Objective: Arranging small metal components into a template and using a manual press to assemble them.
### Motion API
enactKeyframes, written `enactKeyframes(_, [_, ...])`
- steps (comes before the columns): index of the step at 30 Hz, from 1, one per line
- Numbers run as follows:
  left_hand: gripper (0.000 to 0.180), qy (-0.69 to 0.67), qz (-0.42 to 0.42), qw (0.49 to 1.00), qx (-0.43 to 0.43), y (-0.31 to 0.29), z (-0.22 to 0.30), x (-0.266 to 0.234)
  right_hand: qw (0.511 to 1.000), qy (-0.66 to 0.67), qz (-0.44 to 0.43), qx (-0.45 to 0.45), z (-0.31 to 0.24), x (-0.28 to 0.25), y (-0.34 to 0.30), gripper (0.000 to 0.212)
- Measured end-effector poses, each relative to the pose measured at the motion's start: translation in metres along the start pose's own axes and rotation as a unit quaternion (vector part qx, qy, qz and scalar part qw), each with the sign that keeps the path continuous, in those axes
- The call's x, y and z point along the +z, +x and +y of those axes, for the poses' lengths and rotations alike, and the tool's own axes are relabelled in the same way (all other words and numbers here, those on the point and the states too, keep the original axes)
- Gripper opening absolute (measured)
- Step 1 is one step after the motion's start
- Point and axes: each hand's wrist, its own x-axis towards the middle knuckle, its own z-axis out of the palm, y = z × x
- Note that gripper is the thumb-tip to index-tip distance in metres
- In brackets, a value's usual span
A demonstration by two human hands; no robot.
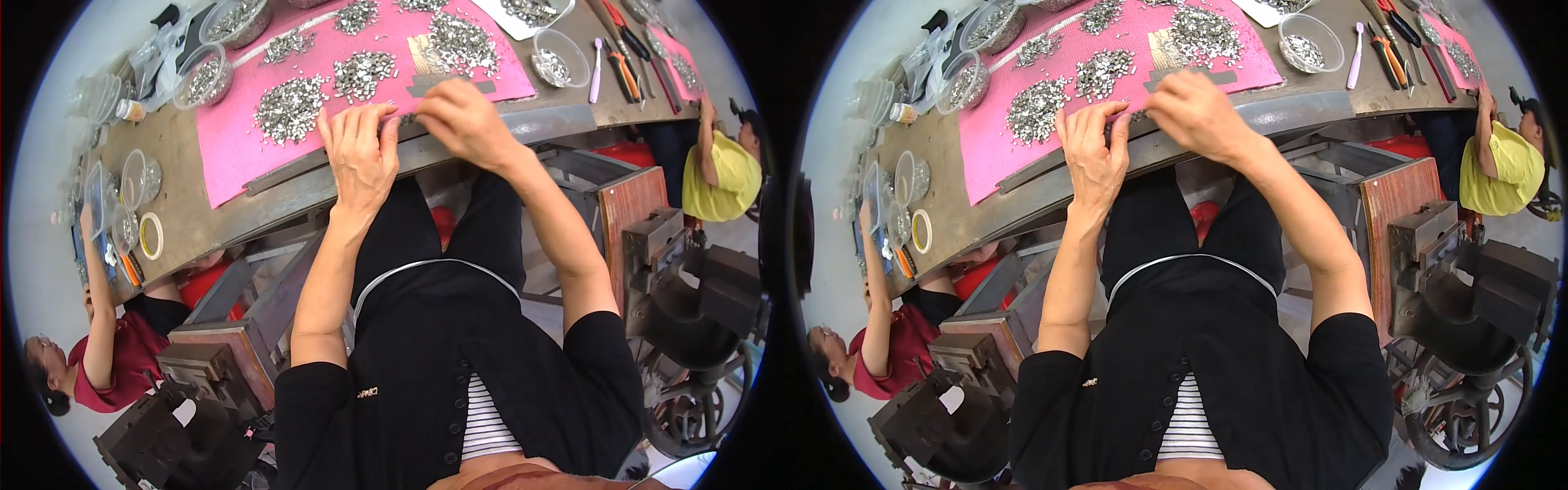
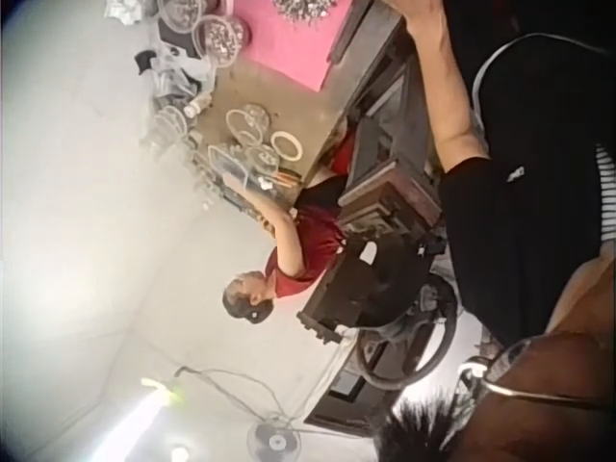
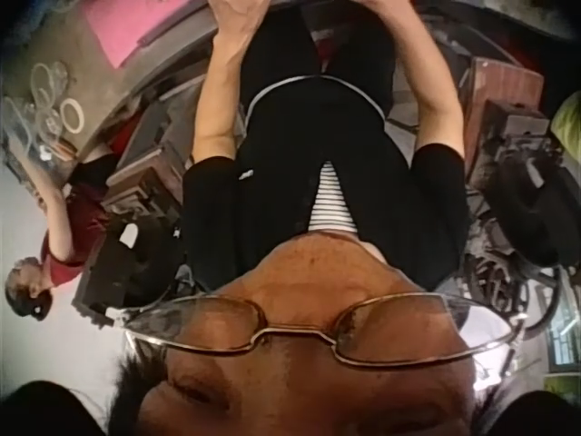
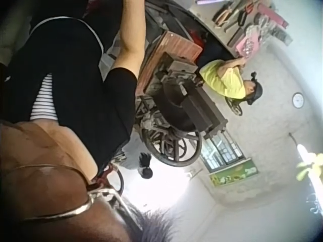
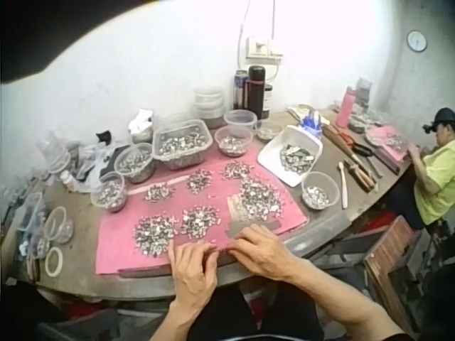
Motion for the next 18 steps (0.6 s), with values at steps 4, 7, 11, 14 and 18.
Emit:
enactKeyframes(4, [0.026, 0.056, -0.014, 0.998, -0.001, -0.002, 0.004, 0.003, 0.993, -0.022, 0.047, 0.106, 0.034, -0.045, -0.01, 0.012])
enactKeyframes(7, [0.029, 0.042, -0.005, 0.999, -0.007, -0.004, 0.002, 0.002, 0.971, -0.085, 0.039, 0.22, 0.072, -0.09, -0.018, 0.013])
enactKeyframes(11, [0.019, -0.03, 0.032, 0.999, 0.002, -0.002, -0.001, -0.01, 0.926, -0.167, -0.101, 0.323, 0.136, -0.142, -0.037, 0.023])
enactKeyframes(14, [0.011, 0.028, 0.045, 0.998, -0.044, 0.001, -0.028, -0.04, 0.9, -0.075, -0.22, 0.369, 0.153, -0.146, -0.032, 0.023])
enactKeyframes(18, [0.01, 0.085, 0.016, 0.993, -0.082, 0.003, -0.063, -0.08, 0.888, -0.067, -0.242, 0.386, 0.169, -0.138, -0.027, 0.023])
